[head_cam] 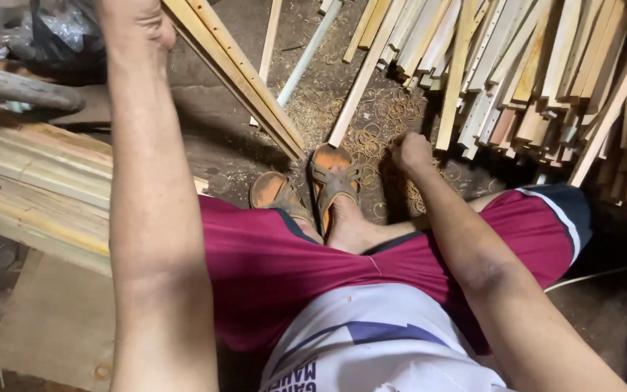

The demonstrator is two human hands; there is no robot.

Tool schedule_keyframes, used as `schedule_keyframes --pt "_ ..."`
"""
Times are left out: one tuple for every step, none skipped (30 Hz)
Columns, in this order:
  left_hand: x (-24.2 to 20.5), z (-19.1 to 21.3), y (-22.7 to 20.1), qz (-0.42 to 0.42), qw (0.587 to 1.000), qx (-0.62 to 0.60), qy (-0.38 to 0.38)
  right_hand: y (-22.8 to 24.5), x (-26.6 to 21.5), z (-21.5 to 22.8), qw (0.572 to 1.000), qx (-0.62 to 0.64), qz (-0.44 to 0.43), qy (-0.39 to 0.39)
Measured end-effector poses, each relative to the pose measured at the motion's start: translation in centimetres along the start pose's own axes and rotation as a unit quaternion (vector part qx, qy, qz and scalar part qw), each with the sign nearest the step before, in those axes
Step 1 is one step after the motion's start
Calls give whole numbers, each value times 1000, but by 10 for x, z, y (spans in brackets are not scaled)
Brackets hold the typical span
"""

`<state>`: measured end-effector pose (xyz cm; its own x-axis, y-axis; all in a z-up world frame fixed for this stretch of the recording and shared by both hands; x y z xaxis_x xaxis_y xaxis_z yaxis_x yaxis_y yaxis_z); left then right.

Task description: The person sits on the floor and repeatedly picks up, aligns, and stacks thin wooden slats with pre-drilled holes. The person handles the slats one at a time or in small groups, moving them between piles on the floor.

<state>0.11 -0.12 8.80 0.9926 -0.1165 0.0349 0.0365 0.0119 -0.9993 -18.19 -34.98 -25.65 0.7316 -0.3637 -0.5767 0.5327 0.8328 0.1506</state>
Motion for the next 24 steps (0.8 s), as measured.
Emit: schedule_keyframes --pt "-1 3 -1 3 1000 -11 -4 3 -1 1 1000 16 13 -14" --pt "-3 8 -1 6 1000 -21 -9 3 -2 -1 1000 15 14 -14" --pt "-3 12 -1 8 999 -31 -13 3 -2 -3 998 52 23 -29" --pt "-4 16 -2 10 999 -42 -17 4 -2 -5 994 89 32 -44" --pt "-5 20 -1 13 998 -52 -21 -2 8 -13 995 88 33 -43" --pt "-6 23 0 16 998 -61 -25 -7 19 -21 990 128 31 -53" --pt "-6 25 1 20 997 -72 -27 -15 28 -29 983 169 27 -63" --pt "-6 26 4 24 996 -82 -29 -5 13 -15 983 169 25 -62" --pt "-5 27 6 26 995 -92 -28 3 -2 2 969 238 22 -63" --pt "-3 26 7 29 994 -103 -27 12 -17 18 949 307 18 -65" --pt "-2 27 8 31 993 -114 -27 19 -30 33 949 308 16 -67" --pt "-1 27 8 33 991 -124 -27 25 -42 48 923 381 14 -52" --pt "-1 29 7 35 990 -134 -28 33 -55 63 892 451 12 -36" --pt "1 30 8 37 989 -144 -29 34 -59 69 891 452 12 -37" --pt "3 33 8 36 987 -153 -31 38 -61 76 880 472 30 -38" --pt "5 36 6 36 985 -163 -33 43 -64 84 869 491 48 -39" --pt "9 44 20 32 984 -172 -37 55 -78 105 868 492 54 -41" --pt "10 53 22 28 982 -181 -41 67 -94 124 873 484 61 -9" --pt "28 55 7 19 980 -191 -44 81 -108 147 877 474 71 20" --pt "5 37 -18 8 981 -191 -45 90 -120 160 876 475 82 15" --pt "-15 13 -42 30 999 -22 -4 98 -130 178 869 485 98 -1" --pt "-37 -10 -64 51 987 149 32 105 -140 194 861 495 114 -16" --pt "-36 -18 -50 44 988 147 35 110 -143 213 860 497 116 -24" --pt "-36 -30 -36 36 981 151 116 115 -146 232 874 465 131 -42"
Point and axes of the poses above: each hand's wrist, its own x-axis towards the middle knuckle, its own z-axis out of the back of the hand, y = z × x, the point moved 2 cm from there along x, towards the middle knuckle, and after that the axes turned 8 degrees about -x, right-handed, at the moved point
